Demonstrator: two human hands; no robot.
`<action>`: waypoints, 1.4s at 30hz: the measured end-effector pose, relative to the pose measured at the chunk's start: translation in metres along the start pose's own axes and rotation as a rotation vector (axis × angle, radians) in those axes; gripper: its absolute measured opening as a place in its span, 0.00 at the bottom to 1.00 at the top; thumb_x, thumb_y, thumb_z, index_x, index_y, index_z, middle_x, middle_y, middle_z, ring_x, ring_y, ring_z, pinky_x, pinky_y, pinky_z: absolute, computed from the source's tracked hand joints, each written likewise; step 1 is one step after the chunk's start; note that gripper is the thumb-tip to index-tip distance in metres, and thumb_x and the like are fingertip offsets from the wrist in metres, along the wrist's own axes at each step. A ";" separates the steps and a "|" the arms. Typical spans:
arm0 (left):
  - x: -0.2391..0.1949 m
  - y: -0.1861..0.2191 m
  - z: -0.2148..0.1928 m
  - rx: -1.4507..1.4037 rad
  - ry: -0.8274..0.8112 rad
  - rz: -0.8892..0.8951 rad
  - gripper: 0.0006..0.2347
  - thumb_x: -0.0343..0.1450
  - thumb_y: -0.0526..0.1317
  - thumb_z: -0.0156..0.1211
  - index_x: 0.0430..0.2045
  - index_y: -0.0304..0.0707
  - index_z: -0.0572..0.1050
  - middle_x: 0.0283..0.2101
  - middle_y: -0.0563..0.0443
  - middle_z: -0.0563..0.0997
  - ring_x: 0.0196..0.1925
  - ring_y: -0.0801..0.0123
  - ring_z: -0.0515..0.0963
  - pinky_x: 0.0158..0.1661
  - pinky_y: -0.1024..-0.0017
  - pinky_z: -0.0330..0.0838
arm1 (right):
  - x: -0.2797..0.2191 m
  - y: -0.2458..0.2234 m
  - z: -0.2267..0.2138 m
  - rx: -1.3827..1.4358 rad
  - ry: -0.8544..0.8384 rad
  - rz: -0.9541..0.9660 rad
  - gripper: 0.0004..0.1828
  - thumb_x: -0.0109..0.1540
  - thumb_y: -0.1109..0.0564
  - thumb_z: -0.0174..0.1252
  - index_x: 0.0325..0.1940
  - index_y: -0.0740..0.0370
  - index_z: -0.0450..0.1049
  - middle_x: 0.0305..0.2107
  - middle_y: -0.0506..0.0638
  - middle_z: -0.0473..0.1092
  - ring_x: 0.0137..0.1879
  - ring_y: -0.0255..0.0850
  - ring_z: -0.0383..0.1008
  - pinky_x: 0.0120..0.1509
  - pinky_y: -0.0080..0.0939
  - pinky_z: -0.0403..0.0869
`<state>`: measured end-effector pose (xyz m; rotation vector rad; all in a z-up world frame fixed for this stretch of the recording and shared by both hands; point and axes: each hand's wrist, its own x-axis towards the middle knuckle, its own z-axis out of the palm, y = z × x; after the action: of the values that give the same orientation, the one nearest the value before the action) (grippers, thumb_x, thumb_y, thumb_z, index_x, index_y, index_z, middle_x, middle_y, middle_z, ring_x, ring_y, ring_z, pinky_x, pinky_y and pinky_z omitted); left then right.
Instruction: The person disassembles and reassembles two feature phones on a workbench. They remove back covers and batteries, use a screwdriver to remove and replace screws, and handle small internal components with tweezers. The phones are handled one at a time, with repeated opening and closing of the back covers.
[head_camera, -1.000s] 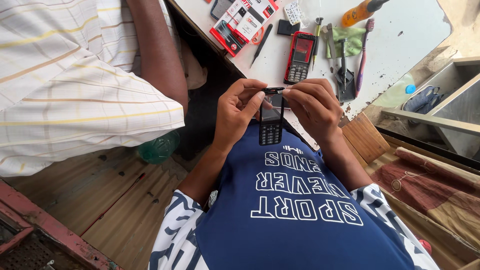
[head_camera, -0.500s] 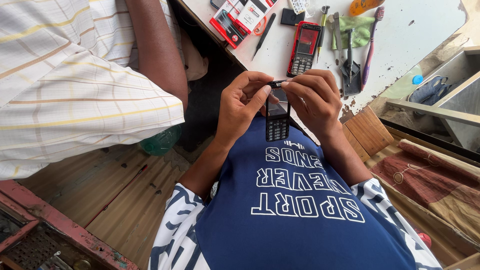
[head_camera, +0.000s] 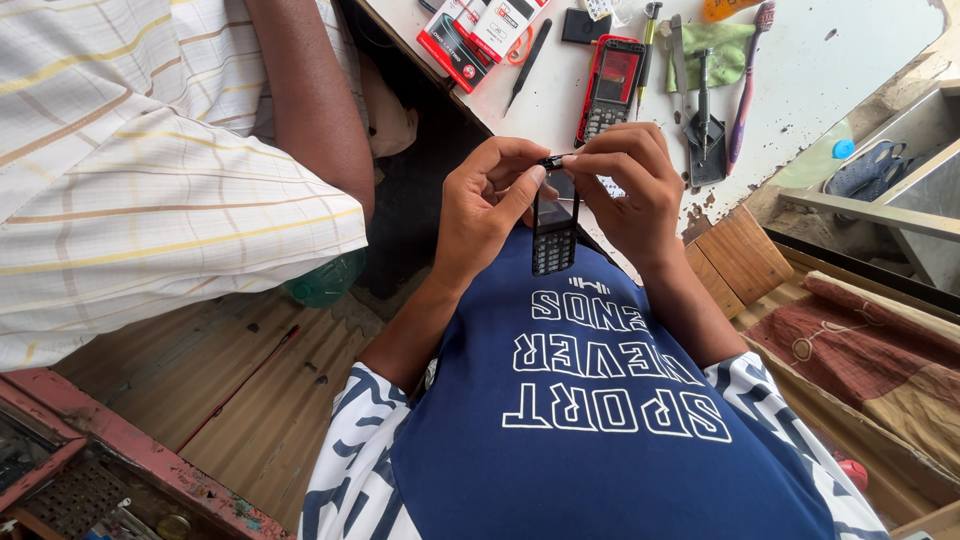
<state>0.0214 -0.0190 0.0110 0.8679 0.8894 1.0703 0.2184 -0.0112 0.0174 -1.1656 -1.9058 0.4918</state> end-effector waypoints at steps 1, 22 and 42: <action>0.001 0.000 0.001 -0.005 0.001 -0.001 0.07 0.78 0.30 0.57 0.49 0.28 0.74 0.43 0.46 0.84 0.42 0.73 0.86 0.35 0.82 0.79 | 0.000 0.000 0.000 0.019 0.001 0.011 0.12 0.61 0.68 0.73 0.45 0.59 0.80 0.42 0.50 0.73 0.52 0.46 0.74 0.55 0.44 0.74; 0.003 0.001 0.004 0.031 0.009 -0.010 0.07 0.77 0.30 0.57 0.48 0.28 0.75 0.43 0.46 0.84 0.41 0.73 0.86 0.35 0.82 0.78 | -0.004 -0.001 0.000 0.261 -0.040 0.262 0.11 0.62 0.70 0.70 0.45 0.65 0.77 0.46 0.52 0.70 0.51 0.38 0.75 0.54 0.37 0.76; 0.006 0.001 0.011 0.119 0.050 0.015 0.08 0.76 0.28 0.61 0.48 0.28 0.75 0.43 0.47 0.84 0.42 0.74 0.86 0.41 0.81 0.81 | 0.002 0.000 -0.004 0.101 -0.052 0.144 0.11 0.62 0.69 0.71 0.45 0.64 0.78 0.45 0.51 0.74 0.51 0.43 0.78 0.54 0.41 0.77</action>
<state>0.0321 -0.0151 0.0150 0.9516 0.9974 1.0641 0.2213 -0.0103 0.0207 -1.2396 -1.8268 0.6945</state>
